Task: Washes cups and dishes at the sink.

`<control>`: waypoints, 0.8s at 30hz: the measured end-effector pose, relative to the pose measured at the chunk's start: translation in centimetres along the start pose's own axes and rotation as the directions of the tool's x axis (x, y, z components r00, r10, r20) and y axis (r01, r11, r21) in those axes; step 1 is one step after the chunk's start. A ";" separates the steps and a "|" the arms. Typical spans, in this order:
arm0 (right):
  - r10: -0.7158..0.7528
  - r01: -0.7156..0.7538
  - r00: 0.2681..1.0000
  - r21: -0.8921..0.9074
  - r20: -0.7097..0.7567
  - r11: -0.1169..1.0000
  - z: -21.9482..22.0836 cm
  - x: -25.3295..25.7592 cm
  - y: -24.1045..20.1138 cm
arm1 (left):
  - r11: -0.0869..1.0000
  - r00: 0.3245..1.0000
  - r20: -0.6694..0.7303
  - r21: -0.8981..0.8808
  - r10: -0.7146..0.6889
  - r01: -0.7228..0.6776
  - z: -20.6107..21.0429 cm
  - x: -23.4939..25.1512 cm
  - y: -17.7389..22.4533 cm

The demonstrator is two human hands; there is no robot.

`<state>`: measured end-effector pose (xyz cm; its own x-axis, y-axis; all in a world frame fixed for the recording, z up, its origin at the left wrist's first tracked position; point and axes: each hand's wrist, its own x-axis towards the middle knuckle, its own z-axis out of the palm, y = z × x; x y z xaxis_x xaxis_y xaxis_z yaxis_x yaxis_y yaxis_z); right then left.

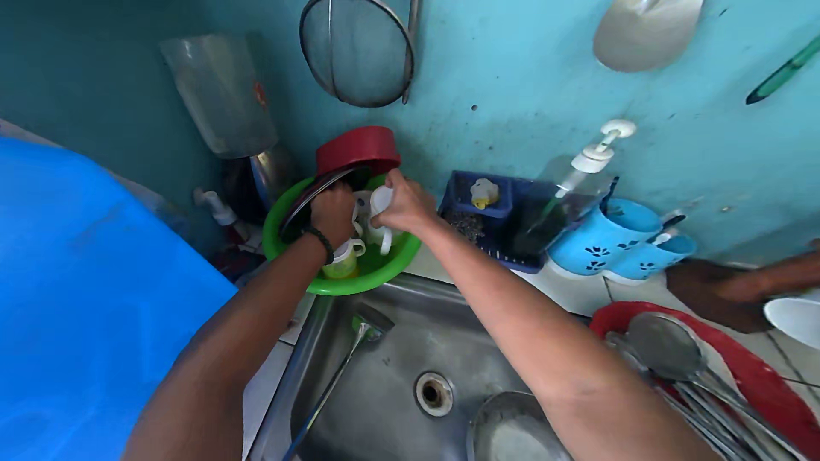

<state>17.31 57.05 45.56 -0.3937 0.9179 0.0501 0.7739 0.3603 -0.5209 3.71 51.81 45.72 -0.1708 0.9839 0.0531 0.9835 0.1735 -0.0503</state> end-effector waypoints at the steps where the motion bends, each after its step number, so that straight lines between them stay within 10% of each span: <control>1: 0.015 -0.015 1.000 0.000 -0.002 1.000 -0.1 0.1 0.0 | 1.000 1.000 -0.003 0.004 -0.002 0.002 -0.1 -0.2 0.1; 12: 0.043 -0.040 0.996 0.037 -0.083 0.998 0.6 0.1 0.1 | 0.960 0.957 -0.125 0.130 0.263 -0.247 -2.0 -2.0 -0.1; 24: -0.097 0.096 0.994 -0.012 -0.043 0.995 0.2 0.5 0.1 | 0.671 0.625 -0.257 0.167 0.737 -0.723 -4.1 -1.5 -4.8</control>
<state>17.12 57.49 45.34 -0.4450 0.8851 0.1366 0.7382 0.4489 -0.5036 -0.56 49.30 49.96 0.6334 0.7315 0.2525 0.7734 -0.5873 -0.2385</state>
